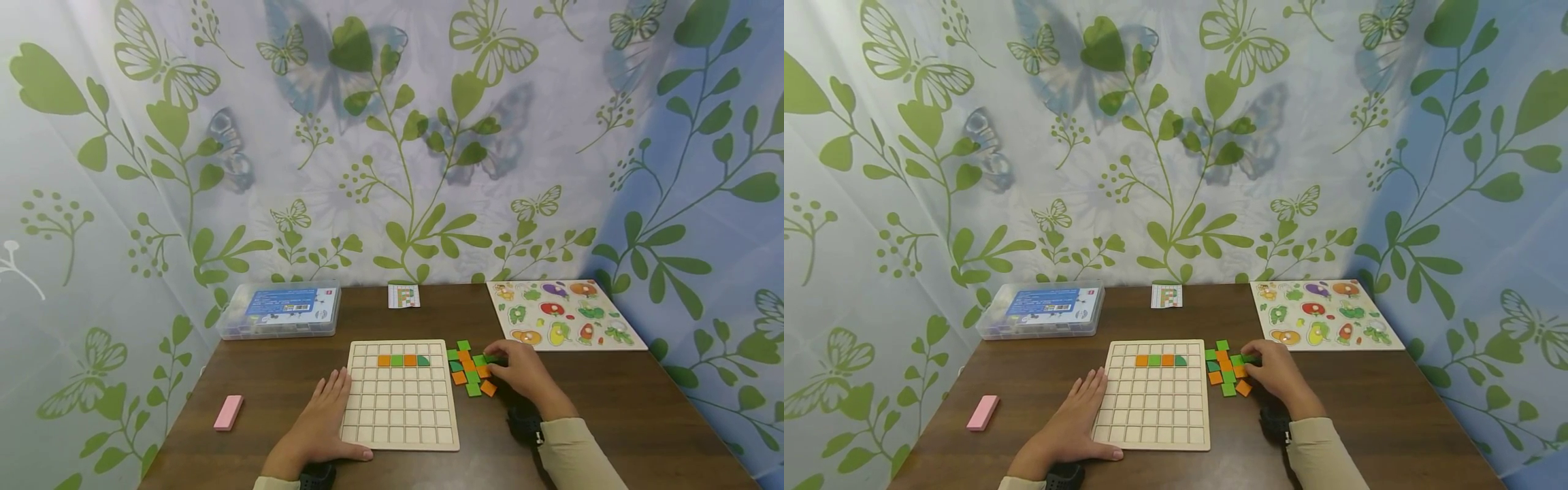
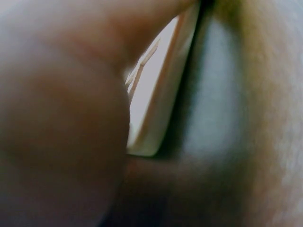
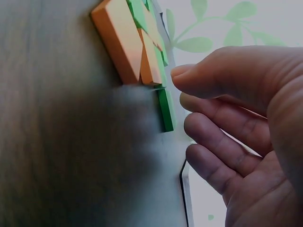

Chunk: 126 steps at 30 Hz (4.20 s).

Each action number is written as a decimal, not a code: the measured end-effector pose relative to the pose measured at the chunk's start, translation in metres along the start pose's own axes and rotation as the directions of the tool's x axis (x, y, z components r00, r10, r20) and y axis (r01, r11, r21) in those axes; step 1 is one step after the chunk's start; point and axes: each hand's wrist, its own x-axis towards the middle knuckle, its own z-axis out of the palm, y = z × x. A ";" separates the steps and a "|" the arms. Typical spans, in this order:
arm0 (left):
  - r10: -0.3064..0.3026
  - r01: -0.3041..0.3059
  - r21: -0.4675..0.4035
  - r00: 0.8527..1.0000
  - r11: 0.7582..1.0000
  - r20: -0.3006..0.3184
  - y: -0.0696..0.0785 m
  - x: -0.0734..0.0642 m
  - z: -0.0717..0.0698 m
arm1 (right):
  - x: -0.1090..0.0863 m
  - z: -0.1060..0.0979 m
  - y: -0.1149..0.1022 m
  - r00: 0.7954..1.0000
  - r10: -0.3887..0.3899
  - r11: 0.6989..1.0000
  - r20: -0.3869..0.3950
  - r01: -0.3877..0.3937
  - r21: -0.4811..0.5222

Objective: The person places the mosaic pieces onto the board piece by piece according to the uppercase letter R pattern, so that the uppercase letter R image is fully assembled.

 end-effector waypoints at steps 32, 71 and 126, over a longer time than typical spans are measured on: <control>-0.006 0.006 -0.003 1.000 1.000 0.005 0.002 -0.001 -0.002 | 0.000 0.006 0.005 1.000 -0.028 0.999 -0.002 0.028 -0.039; 0.000 0.000 0.012 1.000 1.000 0.006 -0.001 0.000 0.002 | -0.004 0.011 0.008 0.995 -0.072 0.992 -0.063 0.065 -0.112; -0.021 0.021 0.003 0.999 1.000 0.024 -0.001 0.000 0.001 | 0.008 0.048 -0.048 0.982 -0.186 0.981 -0.031 0.187 0.052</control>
